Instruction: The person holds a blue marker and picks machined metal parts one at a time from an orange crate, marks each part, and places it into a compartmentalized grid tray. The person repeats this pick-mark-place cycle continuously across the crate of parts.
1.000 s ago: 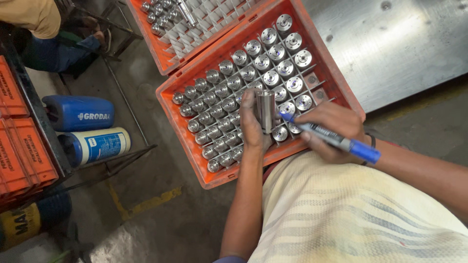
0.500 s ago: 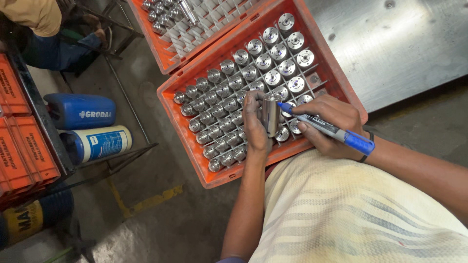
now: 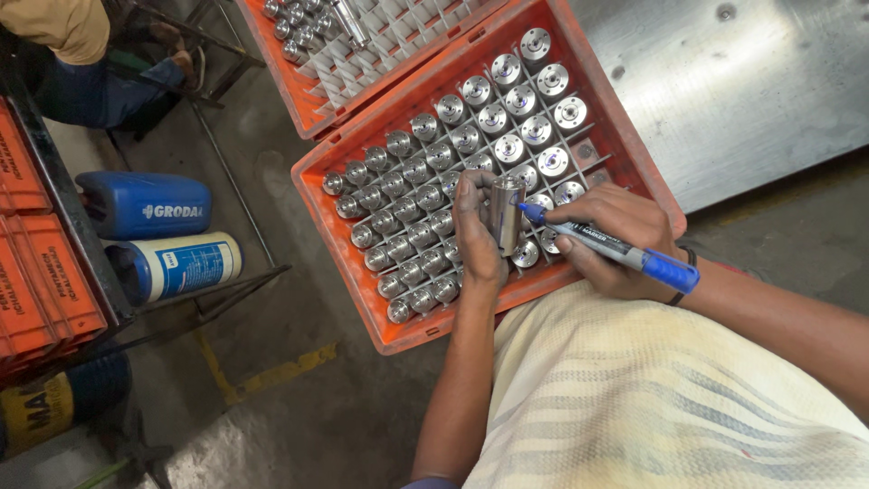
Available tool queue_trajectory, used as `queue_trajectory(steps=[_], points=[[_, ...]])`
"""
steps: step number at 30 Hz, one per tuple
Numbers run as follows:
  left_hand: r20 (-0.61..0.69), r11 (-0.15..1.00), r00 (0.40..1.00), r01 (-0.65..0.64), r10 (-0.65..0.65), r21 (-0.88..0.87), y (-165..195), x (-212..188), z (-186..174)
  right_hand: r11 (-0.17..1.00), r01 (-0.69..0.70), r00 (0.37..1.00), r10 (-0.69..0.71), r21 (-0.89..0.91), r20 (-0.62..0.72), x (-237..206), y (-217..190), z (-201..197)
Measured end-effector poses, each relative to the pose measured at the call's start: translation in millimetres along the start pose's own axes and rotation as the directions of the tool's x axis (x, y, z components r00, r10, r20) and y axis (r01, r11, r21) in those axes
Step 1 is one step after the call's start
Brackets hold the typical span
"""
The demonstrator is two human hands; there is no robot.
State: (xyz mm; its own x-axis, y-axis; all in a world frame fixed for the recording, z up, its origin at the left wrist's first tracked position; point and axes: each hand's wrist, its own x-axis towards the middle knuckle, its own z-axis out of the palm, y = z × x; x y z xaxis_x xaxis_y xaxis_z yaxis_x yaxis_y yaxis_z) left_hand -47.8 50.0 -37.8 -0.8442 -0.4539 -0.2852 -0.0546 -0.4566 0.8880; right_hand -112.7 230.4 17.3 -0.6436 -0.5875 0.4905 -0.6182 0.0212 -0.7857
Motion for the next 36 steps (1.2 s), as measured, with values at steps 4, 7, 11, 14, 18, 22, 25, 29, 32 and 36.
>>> queue_trajectory(steps=[4, 7, 11, 14, 18, 22, 25, 29, 32, 36], points=[[0.021, 0.998, 0.998, -0.056, 0.057, -0.039, -3, 3, -2, 1.000, -0.017, 1.000, 0.017, -0.011, -0.018, 1, 3, -1], [0.017, 0.998, 0.998, -0.065, 0.065, -0.029, -4, 4, -2, 1.000, -0.016, 1.000, 0.016, -0.014, -0.020, 2, 4, -3], [0.009, 0.998, 0.998, -0.055, 0.055, -0.014, -5, 3, -1, 1.000, -0.001, 1.000, 0.001, -0.019, -0.017, 4, 3, -4], [-0.009, 0.999, 0.999, -0.042, 0.042, -0.016, -7, 3, -2, 1.000, 0.014, 1.000, -0.014, -0.015, -0.024, 4, 3, -1], [0.024, 0.997, 0.997, -0.076, 0.076, 0.006, -12, 5, -5, 0.993, 0.111, 0.992, -0.109, -0.029, 0.063, 5, 6, 1], [0.018, 0.996, 0.998, -0.063, 0.062, 0.064, -7, 6, -1, 0.995, 0.087, 0.996, -0.085, 0.043, -0.040, 7, 7, -5], [0.173, 0.890, 0.941, -0.331, 0.289, 0.313, 10, 1, 15, 0.984, -0.179, 0.982, 0.178, -0.014, -0.061, 7, 2, -16], [0.414, 0.691, 0.892, -0.415, 0.182, 0.591, 37, -13, 50, 0.947, -0.256, 0.966, 0.246, 0.192, 0.075, 6, 0, -42], [0.515, 0.648, 0.844, -0.479, 0.154, 0.592, 46, -17, 88, 0.747, -0.642, 0.767, 0.622, 0.173, 0.160, -3, -3, -64], [0.588, 0.727, 0.792, -0.500, 0.163, 0.472, 47, -14, 121, 0.663, -0.599, 0.753, 0.658, 0.449, 0.032, -21, -2, -91]])
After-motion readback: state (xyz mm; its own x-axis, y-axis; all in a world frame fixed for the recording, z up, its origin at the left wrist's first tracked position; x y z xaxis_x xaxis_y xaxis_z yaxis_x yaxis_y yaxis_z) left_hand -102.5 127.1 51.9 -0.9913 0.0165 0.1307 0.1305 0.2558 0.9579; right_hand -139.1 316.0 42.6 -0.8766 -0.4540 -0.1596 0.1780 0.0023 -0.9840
